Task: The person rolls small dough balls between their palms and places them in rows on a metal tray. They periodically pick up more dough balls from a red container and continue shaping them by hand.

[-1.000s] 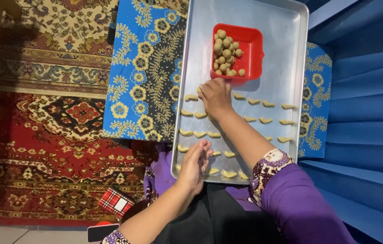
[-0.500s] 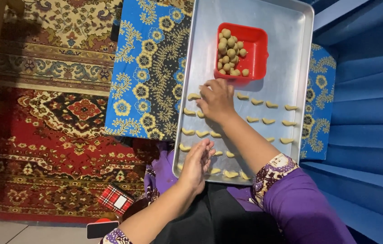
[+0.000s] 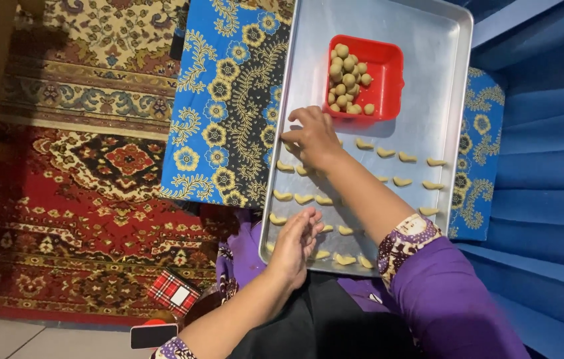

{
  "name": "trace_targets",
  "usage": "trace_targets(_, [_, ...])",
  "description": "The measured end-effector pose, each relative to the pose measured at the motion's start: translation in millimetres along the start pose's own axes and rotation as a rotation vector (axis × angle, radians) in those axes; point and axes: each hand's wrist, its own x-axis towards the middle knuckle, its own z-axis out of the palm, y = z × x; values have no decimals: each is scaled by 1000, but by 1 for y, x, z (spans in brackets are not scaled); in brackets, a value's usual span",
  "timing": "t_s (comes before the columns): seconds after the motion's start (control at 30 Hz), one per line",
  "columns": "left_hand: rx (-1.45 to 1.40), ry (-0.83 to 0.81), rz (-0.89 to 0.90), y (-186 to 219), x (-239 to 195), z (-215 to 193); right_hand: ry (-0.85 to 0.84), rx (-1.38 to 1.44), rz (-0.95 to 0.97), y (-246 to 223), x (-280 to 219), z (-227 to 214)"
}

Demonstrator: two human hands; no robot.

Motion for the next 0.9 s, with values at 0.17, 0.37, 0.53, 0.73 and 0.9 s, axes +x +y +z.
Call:
trace_targets(0.17, [10,10,-13,0,0,0,164,83,171,7,-12,12])
trace_targets(0.37, [1,14,-24,-2,3,-3,163,14,297,-18,-11,8])
trace_targets(0.53, [-15,-9,-21,0,1,0,121,-23,332,-7,-11,18])
trace_targets(0.73, [-20,-42,-21,0,-2,1,105,13,294,-10,-3,-15])
trace_targets(0.9, [-19,-46,-26,-1,-1,1,15,-14,259,-14,2,-17])
